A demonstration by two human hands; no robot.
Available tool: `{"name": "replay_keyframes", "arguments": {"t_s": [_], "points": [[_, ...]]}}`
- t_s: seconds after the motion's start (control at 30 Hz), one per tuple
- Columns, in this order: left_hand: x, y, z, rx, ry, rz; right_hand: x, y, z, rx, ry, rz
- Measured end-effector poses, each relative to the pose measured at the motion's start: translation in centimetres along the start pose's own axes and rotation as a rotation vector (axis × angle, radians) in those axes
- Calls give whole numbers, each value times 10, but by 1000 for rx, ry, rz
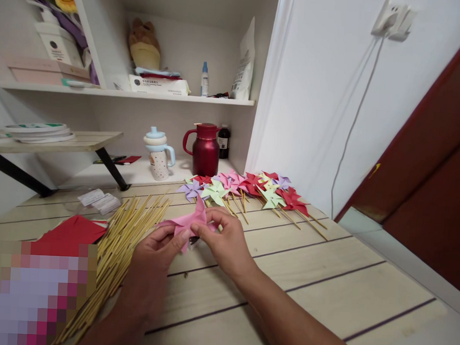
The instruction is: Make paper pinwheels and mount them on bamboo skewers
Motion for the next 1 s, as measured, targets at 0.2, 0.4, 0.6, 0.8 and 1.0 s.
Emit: {"name": "replay_keyframes", "arguments": {"t_s": [0.2,0.4,0.6,0.8,1.0], "points": [[1,1,3,0,-40,-20,-3,1,-5,24,-10,-3],[1,-2,2,5,35,-3,-4,1,-6,33,11,-11],[4,-1,4,-7,-110,-7,-5,2,-6,40,29,-14],[7,2,15,-81,-207,17,-6,2,-8,28,36,-10],[10,1,16,-100,-244,45,-9,2,-6,23,54,-21]]}}
Point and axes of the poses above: each hand's wrist, its own y-axis away from the middle knuckle, its own x-axis out of the back of the hand, z = x × y, the point moved 10 cm from there along -y, towards the middle knuckle, and after that the axes turned 6 degrees about -y, right-handed, at the moved point
